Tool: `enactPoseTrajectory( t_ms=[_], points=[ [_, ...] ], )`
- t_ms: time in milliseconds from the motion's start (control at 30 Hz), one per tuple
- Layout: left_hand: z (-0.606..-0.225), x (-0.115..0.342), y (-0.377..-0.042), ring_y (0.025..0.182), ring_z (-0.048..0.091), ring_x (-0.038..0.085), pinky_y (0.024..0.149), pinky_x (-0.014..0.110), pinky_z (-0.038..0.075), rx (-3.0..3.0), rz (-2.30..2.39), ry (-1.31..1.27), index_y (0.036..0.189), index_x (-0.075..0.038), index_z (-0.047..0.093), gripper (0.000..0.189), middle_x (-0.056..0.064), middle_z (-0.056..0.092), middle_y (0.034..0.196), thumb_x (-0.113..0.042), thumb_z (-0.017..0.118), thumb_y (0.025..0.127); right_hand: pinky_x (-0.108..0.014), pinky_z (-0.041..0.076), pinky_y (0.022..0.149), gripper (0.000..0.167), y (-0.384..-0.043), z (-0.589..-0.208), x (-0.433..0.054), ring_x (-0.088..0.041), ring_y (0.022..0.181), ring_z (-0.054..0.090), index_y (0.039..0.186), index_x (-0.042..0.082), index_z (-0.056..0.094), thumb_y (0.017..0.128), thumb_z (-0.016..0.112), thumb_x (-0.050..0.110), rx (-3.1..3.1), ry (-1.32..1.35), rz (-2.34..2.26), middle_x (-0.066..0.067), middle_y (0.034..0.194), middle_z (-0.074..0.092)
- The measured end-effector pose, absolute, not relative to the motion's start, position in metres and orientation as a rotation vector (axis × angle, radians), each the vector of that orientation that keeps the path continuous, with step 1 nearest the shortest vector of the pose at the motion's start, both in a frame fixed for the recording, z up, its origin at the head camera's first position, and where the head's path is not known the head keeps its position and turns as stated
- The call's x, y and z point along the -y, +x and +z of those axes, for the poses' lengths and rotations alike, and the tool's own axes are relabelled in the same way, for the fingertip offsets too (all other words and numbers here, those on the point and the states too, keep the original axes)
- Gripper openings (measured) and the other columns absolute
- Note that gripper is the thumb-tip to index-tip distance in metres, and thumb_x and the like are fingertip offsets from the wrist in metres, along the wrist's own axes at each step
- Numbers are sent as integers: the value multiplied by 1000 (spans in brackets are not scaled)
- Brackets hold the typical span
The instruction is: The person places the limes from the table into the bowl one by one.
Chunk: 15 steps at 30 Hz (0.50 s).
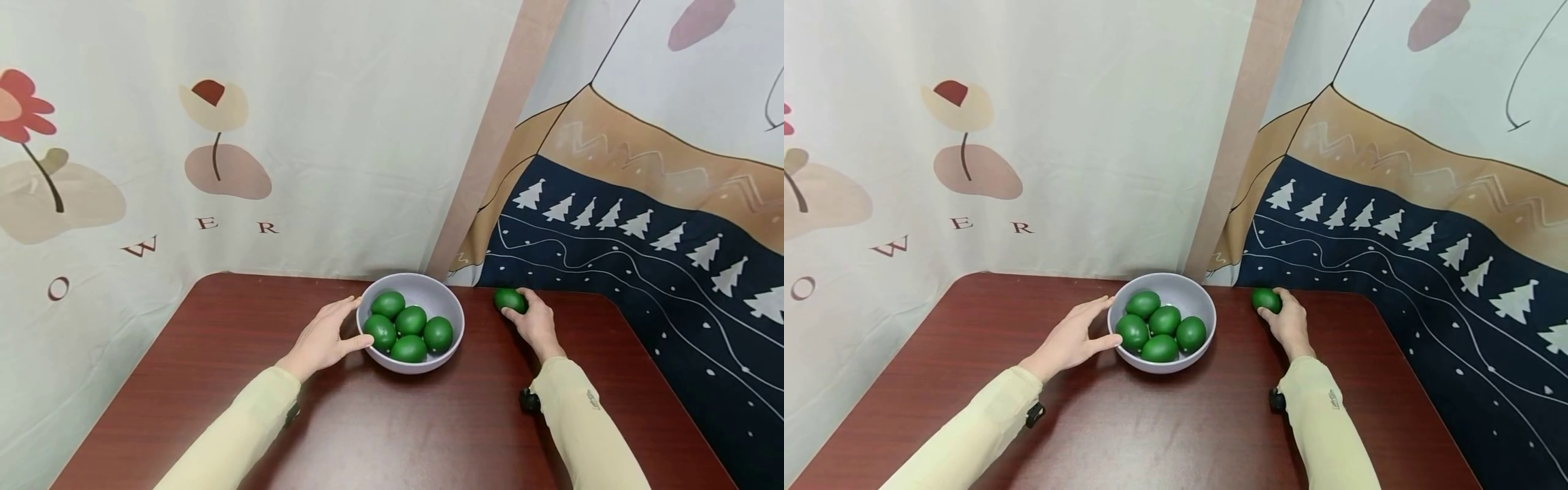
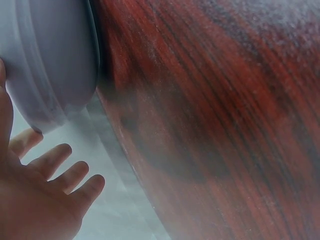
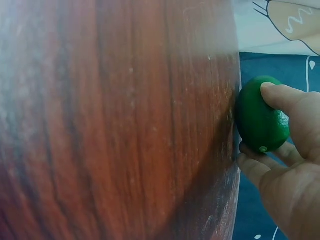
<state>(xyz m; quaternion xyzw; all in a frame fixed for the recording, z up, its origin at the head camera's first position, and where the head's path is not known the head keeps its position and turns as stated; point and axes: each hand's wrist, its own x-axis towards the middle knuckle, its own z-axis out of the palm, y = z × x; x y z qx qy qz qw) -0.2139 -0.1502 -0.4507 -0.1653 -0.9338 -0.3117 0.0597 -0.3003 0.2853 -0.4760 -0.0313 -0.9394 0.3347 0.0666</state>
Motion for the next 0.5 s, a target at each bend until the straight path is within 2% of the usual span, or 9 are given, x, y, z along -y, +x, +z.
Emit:
enactPoseTrajectory(
  t_ms=[500],
  points=[
    [-451, 150, -213, 149, 37, 39, 116, 58, 37, 2828, -954, -500, 154, -11, 49, 81, 16, 45, 159, -48, 79, 89, -61, 46, 101, 57, -292, -475, -281, -47, 116, 54, 146, 1, 50, 96, 72, 16, 2820, -34, 1033, -31, 142, 54]
  ],
)
